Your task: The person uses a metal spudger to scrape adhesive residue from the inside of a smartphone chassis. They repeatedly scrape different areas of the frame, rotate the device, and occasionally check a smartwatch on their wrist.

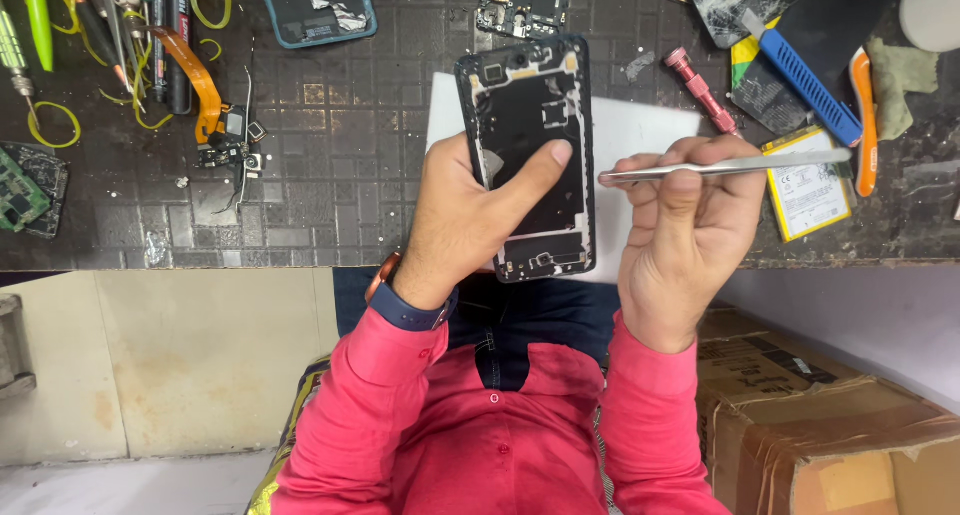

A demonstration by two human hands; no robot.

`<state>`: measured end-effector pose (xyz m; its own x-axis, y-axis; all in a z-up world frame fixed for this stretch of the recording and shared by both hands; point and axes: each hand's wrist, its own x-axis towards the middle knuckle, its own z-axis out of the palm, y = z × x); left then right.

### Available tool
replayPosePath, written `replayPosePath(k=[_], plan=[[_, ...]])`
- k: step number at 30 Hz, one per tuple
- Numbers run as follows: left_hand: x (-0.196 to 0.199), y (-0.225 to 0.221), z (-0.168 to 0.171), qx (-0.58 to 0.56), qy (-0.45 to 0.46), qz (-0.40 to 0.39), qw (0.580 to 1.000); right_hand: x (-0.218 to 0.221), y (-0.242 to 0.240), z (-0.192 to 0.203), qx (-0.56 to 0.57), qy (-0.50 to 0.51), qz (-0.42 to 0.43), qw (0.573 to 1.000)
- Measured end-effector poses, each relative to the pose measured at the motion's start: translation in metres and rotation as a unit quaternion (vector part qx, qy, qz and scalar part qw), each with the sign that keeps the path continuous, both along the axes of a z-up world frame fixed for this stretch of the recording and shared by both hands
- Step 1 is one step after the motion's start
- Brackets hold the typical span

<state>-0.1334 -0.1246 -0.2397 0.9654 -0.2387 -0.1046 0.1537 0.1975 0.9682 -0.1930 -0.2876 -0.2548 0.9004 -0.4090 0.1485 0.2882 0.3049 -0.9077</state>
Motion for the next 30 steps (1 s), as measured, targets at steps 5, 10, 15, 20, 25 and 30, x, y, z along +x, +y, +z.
replayPosePath(k=[5, 10, 15, 20, 25, 30], plan=[[-0.002, -0.002, 0.006, 0.002, 0.007, 0.007, 1.0, -0.002, 0.01, -0.006, 0.019, -0.022, -0.056, 0.998], [-0.003, -0.009, 0.004, -0.027, 0.019, 0.04, 0.999, 0.001, 0.02, -0.012, -0.048, -0.046, -0.095, 0.993], [-0.011, -0.012, 0.0, -0.041, 0.016, 0.074, 0.996, 0.003, 0.023, -0.011, -0.045, -0.019, -0.084, 0.995], [-0.023, -0.009, 0.004, -0.036, 0.049, 0.1, 0.993, 0.012, 0.01, -0.009, -0.011, 0.005, -0.053, 0.999], [-0.027, -0.008, 0.008, -0.038, 0.044, 0.108, 0.992, 0.022, -0.012, -0.016, 0.014, 0.027, -0.006, 1.0], [-0.009, -0.016, 0.006, -0.056, 0.037, 0.09, 0.994, 0.024, -0.011, -0.019, 0.01, 0.048, -0.006, 0.999]])
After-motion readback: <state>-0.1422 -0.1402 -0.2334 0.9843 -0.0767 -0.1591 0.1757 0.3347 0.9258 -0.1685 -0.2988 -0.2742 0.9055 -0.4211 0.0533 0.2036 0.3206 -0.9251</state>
